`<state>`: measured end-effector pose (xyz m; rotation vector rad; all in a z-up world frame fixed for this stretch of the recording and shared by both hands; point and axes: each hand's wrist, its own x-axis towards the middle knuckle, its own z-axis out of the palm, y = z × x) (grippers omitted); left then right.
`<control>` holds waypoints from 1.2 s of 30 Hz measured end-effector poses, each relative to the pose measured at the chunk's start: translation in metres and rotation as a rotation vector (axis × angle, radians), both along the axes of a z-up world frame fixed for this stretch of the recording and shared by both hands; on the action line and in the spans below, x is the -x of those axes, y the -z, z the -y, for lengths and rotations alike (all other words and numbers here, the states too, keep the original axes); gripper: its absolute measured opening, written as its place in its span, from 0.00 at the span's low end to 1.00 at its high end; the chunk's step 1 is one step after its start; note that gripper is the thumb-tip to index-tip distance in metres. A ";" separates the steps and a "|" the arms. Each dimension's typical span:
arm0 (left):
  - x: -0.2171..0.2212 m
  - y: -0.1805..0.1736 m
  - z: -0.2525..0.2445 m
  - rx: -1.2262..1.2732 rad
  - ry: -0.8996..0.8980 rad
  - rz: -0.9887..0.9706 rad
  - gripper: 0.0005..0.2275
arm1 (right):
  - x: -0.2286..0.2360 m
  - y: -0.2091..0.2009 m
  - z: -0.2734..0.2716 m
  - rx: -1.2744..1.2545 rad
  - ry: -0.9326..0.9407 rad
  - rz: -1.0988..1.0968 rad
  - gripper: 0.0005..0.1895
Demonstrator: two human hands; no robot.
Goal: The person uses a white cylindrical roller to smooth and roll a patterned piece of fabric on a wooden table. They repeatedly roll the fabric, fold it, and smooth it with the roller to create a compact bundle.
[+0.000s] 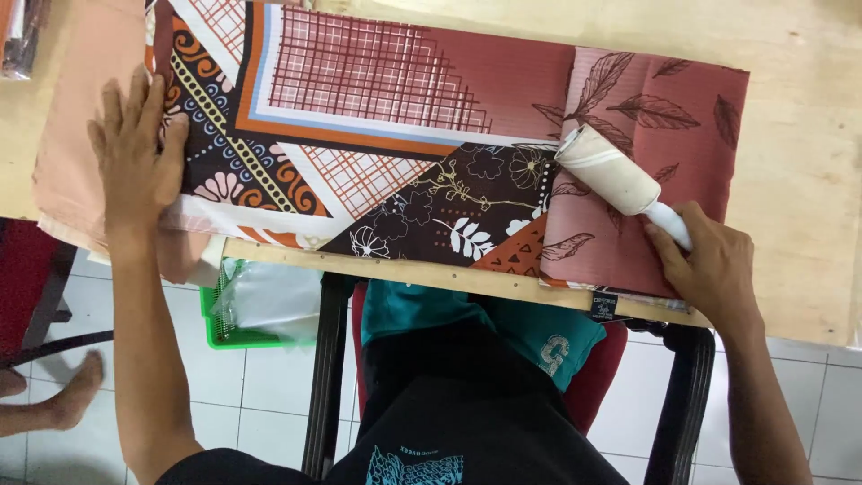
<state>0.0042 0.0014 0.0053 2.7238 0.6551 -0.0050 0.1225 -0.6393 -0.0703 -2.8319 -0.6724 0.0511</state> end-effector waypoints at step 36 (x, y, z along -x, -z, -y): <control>-0.233 0.001 0.346 0.423 1.334 0.510 0.16 | -0.030 0.001 0.118 -0.267 0.179 0.229 0.22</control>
